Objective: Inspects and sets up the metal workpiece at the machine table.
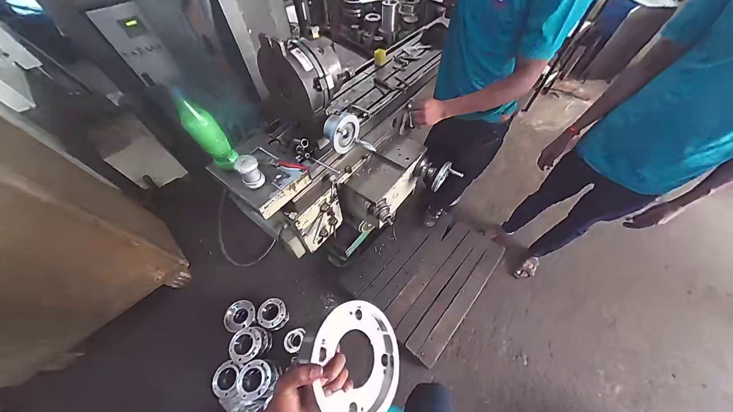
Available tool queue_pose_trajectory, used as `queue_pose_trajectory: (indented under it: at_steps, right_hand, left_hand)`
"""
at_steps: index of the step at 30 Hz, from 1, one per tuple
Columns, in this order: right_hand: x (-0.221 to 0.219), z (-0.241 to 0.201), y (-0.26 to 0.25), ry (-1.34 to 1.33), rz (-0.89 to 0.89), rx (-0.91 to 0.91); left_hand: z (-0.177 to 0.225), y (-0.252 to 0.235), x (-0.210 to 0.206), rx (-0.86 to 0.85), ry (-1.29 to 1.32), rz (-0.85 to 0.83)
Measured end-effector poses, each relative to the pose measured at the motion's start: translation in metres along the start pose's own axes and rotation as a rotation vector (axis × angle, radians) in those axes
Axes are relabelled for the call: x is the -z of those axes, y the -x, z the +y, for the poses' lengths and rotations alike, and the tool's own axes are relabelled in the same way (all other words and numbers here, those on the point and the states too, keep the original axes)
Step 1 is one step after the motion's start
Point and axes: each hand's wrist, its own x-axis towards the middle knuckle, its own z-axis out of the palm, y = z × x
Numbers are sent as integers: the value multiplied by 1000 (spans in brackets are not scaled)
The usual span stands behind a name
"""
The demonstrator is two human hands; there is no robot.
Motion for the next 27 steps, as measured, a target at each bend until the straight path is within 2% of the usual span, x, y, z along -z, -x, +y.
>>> queue_pose_trajectory:
  at_steps: [2,3,5,6,8,9,11,13,15,18,20,22,24,25,27]
  right_hand:
    - [9,-59,-37,-335,-232,237]
    - [11,-88,-56,-537,-388,327]
    - [7,-137,-87,-923,-688,370]
    - [7,-154,-97,-1105,-752,273]
    - [13,-177,-119,-1338,-695,-93]
    - [17,-183,-131,-1374,-651,-274]
    - [16,-192,-161,-1367,-597,-514]
    - [15,-200,-194,-1334,-586,-646]
    - [21,-212,-223,-1333,-634,-655]
    - [51,-244,-251,-1364,-765,-472]
    - [73,-264,-272,-1390,-896,-232]
    - [82,-285,-299,-1483,-1095,58]
    - [85,-300,-329,-1554,-1268,281]
    - [85,-306,-340,-1579,-1316,336]
    - [87,-314,-357,-1612,-1379,356]
  left_hand:
    - [-1,-27,-25,-7,-193,-66]
    - [-2,-41,-46,-39,-421,-12]
    - [-2,-66,-99,-46,-1150,59]
    - [-6,-85,-123,8,-1507,56]
    - [-20,-124,-152,106,-1957,-34]
    - [-25,-141,-155,139,-2092,-122]
    - [-31,-172,-156,175,-2213,-258]
    - [-35,-203,-162,243,-2224,-278]
    - [-32,-226,-177,237,-2226,-242]
    - [-15,-238,-211,-3,-2228,-229]
    - [6,-234,-242,-142,-2188,-98]
    - [40,-220,-259,-399,-1953,206]
    - [57,-216,-240,-663,-1602,478]
    - [55,-225,-221,-708,-1409,536]
    - [26,-253,-201,-648,-929,543]
